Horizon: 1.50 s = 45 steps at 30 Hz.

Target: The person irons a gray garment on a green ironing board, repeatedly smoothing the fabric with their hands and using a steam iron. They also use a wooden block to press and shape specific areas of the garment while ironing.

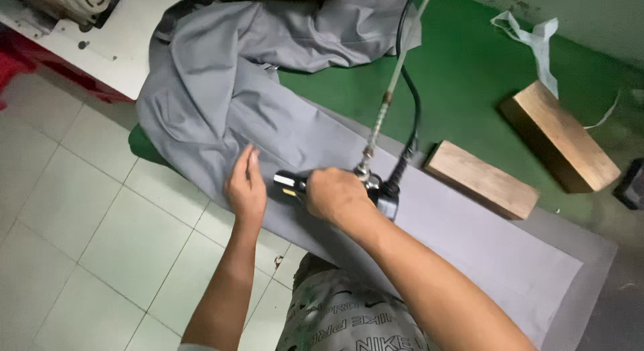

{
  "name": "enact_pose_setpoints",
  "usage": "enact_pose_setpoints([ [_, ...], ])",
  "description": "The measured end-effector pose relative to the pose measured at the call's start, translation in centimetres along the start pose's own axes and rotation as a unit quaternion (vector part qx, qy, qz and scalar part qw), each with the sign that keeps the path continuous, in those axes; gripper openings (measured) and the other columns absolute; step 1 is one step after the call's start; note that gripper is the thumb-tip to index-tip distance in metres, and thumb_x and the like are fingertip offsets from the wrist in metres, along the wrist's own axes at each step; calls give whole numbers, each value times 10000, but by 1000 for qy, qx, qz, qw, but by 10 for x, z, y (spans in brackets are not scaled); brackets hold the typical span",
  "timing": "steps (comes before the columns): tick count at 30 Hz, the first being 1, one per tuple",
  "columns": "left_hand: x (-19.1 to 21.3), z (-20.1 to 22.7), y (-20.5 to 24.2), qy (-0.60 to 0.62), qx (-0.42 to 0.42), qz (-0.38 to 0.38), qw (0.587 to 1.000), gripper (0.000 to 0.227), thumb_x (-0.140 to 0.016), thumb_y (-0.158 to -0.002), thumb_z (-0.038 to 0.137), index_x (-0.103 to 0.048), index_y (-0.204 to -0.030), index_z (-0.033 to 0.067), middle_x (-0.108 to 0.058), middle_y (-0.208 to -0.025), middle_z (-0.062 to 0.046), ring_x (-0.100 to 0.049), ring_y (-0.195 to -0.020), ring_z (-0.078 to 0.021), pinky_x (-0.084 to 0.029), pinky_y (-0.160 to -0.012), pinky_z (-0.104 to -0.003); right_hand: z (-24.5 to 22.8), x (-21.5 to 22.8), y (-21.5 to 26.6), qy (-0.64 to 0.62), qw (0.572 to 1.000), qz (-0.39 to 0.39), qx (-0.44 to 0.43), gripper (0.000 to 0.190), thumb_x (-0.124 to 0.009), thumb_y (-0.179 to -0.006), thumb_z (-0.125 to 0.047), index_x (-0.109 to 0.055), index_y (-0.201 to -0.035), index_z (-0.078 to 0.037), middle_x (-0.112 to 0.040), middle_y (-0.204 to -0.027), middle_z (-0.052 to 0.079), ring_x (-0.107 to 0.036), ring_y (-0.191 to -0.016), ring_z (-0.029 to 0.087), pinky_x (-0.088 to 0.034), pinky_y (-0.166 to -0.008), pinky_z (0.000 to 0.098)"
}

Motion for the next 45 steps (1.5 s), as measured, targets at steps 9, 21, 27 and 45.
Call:
enact_pose_setpoints([
  [9,-193,247,38,199,-290,-303,886,466,-812,-840,213,-701,-1278,99,-714,-1245,-138,-616,-1272,-334,-386,-1184,-479,129,-12,130,-1,992,-56,-113,243,-568,-892,-117,-795,-920,-35,-767,-936,240,-757,-954,413,-618,-770,520],
  [21,-226,311,112,-8,-421,-464,780,821,-902,-652,348,-539,-1363,156,-616,-1272,-20,-545,-1193,-267,-283,-1132,-630,341,-80,289,8,911,-126,-393,324,-593,-794,-464,-719,-1075,-362,-792,-1112,25,-730,-1094,286,-575,-929,402],
  [27,-121,165,79,-41,-337,-581,739,792,-849,-785,346,-485,-1475,207,-535,-1512,-38,-347,-1497,-309,-199,-1131,-656,351,-85,296,9,913,-131,-387,321,-592,-809,-462,-719,-1092,-379,-809,-1028,-5,-741,-1035,251,-588,-867,367],
  [45,-186,342,266,-1,-443,-594,671,823,-663,-867,575,-421,-1527,149,-472,-1566,-64,-280,-1535,-299,-112,-1233,-655,413,-82,384,-133,832,-44,-537,363,-644,-803,-357,-780,-1008,-91,-831,-1006,154,-765,-915,354,-568,-783,399],
])
Point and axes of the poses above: each hand's wrist, its own y-axis away from the middle knuckle, its own x-axis out of the back of the hand, z = x × y, the point moved 9 cm from there along -y, towards the middle knuckle
